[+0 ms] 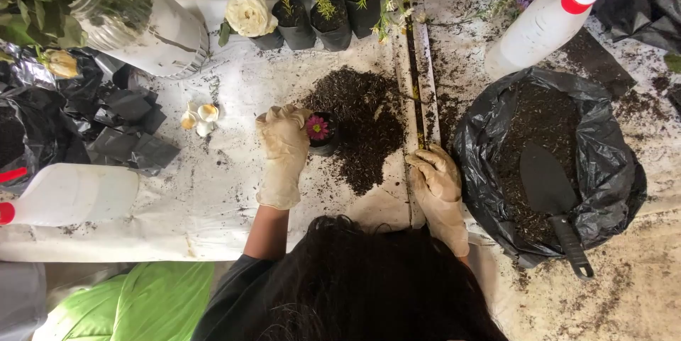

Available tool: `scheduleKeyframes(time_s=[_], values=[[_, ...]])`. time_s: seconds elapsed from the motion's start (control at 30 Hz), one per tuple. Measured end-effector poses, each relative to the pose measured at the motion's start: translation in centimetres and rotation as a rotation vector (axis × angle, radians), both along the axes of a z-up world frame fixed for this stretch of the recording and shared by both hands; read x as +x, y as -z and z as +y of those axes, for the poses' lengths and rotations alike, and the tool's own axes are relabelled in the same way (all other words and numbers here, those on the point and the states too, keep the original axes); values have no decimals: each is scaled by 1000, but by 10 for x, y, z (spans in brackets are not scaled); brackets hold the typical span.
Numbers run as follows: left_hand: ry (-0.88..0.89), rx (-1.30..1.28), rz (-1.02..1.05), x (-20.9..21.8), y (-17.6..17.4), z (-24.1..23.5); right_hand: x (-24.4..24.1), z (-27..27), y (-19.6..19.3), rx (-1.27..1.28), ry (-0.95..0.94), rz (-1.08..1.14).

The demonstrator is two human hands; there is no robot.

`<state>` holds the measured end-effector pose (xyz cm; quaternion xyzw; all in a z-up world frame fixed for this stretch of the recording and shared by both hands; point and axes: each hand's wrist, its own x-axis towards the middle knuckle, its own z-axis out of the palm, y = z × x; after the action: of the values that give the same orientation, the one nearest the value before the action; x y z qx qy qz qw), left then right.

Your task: The person gathers soil on a white work surface, scoops it into a black plastic pot, and presses it down by hand. They repeat the process to fill the pot with soil.

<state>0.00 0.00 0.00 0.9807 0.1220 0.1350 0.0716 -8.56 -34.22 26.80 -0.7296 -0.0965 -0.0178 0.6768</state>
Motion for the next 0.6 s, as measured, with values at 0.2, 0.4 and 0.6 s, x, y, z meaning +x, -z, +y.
scheduleKeyframes(time_s=[0.2, 0.4, 0.6], values=[[-117, 32, 33, -3, -12, -5, -2, 1, -7, 4, -29, 15], [-21, 21, 149, -27, -99, -1, -4, 0, -16, 19, -22, 13], [-322, -86, 387, -32, -252, -68, -1, 0, -22, 29, -17, 29]])
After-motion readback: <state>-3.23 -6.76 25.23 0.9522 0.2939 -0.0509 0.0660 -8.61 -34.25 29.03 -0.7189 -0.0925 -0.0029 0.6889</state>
